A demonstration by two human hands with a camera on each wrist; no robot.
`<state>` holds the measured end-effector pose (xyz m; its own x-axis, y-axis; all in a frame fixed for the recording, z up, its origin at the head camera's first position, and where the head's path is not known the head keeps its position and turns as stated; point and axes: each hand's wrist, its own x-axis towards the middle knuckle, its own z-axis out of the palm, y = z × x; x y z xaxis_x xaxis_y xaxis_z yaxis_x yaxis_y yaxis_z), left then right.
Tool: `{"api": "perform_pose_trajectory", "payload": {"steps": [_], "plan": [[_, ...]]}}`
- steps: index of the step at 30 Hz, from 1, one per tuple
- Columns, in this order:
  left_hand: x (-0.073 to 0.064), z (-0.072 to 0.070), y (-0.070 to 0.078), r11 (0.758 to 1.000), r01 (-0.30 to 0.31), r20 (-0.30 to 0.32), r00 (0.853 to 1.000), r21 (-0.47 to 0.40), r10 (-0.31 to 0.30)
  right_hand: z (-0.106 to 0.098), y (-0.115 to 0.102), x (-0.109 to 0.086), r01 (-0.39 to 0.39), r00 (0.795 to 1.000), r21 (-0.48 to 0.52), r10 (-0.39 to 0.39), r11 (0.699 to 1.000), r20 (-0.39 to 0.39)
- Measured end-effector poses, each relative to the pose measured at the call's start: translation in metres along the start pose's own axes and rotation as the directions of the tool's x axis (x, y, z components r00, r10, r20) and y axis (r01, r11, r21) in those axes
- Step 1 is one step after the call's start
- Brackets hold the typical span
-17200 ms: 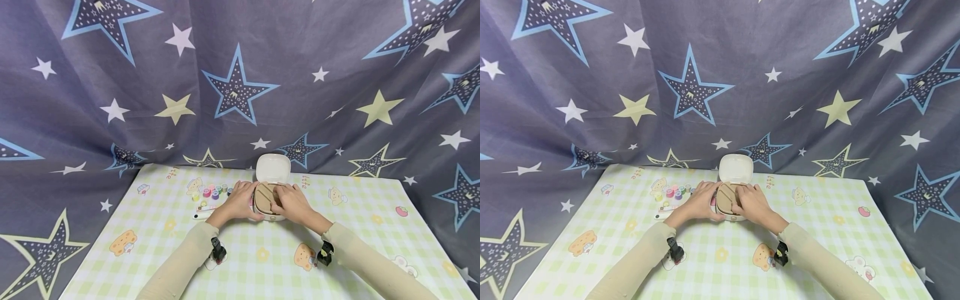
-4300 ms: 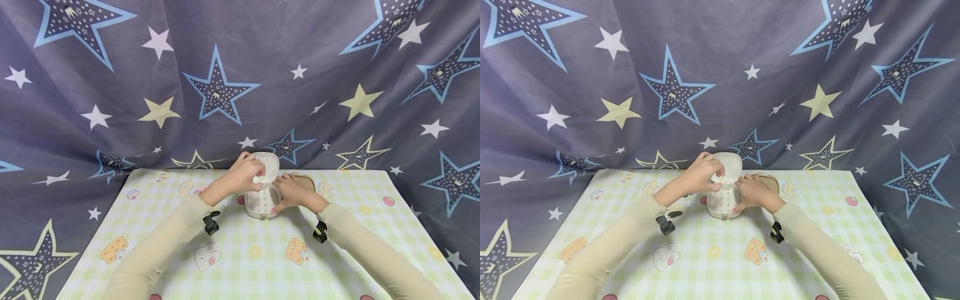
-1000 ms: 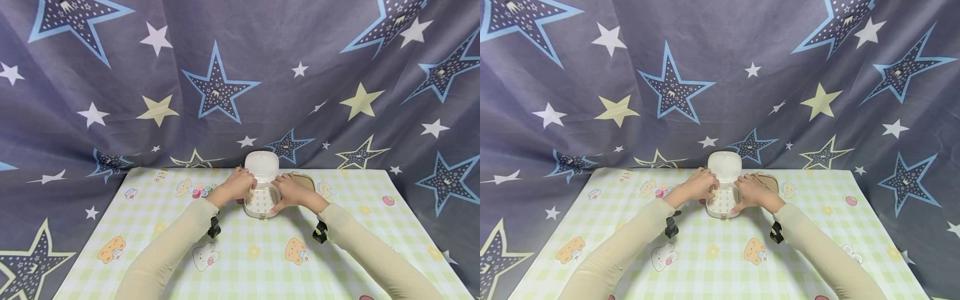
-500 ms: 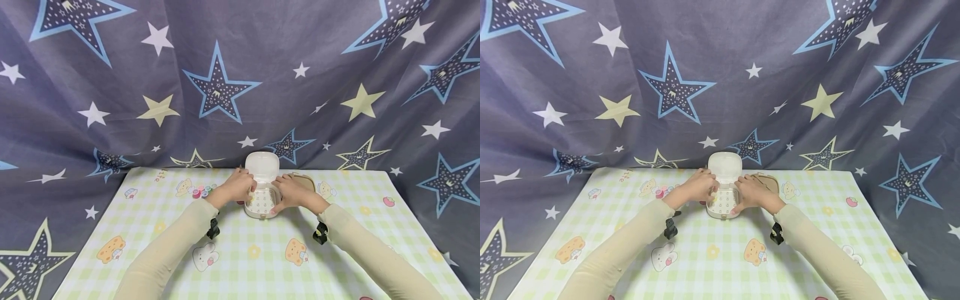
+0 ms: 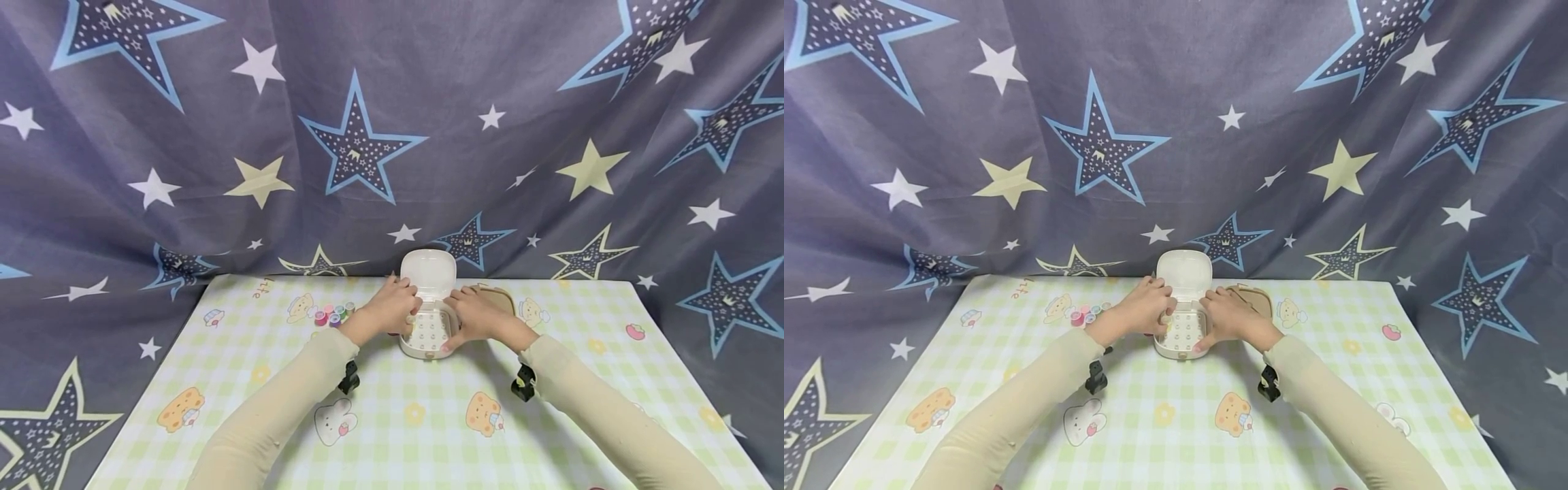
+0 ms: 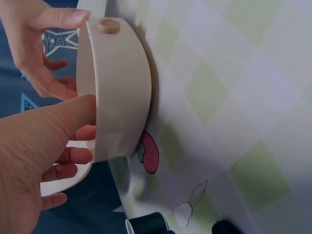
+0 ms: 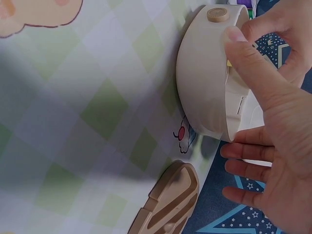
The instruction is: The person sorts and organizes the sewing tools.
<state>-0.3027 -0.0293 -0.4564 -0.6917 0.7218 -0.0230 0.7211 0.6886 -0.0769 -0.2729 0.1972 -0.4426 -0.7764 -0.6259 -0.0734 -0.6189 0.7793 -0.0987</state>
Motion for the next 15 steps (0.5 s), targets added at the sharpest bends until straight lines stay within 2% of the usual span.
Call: {"api": "perform_pose_trajectory", "payload": {"steps": [7,11,15], "plan": [[-0.0017,0.0008,0.0001,1.0,0.01,0.008,1.0,-0.008,-0.01,0.0006,-0.0012,0.0007,0.006,1.0,0.004,-0.006,1.0,0.0],[-0.0033,-0.0011,-0.0004,0.999,0.016,-0.012,1.0,-0.028,-0.017,0.0005,-0.0013,0.0011,0.002,1.0,-0.001,-0.002,1.0,0.009],[-0.0068,-0.0058,-0.002,0.998,0.016,-0.06,0.998,-0.06,-0.019,-0.0005,-0.0013,0.0023,-0.008,1.0,-0.015,0.008,1.0,0.019]]}}
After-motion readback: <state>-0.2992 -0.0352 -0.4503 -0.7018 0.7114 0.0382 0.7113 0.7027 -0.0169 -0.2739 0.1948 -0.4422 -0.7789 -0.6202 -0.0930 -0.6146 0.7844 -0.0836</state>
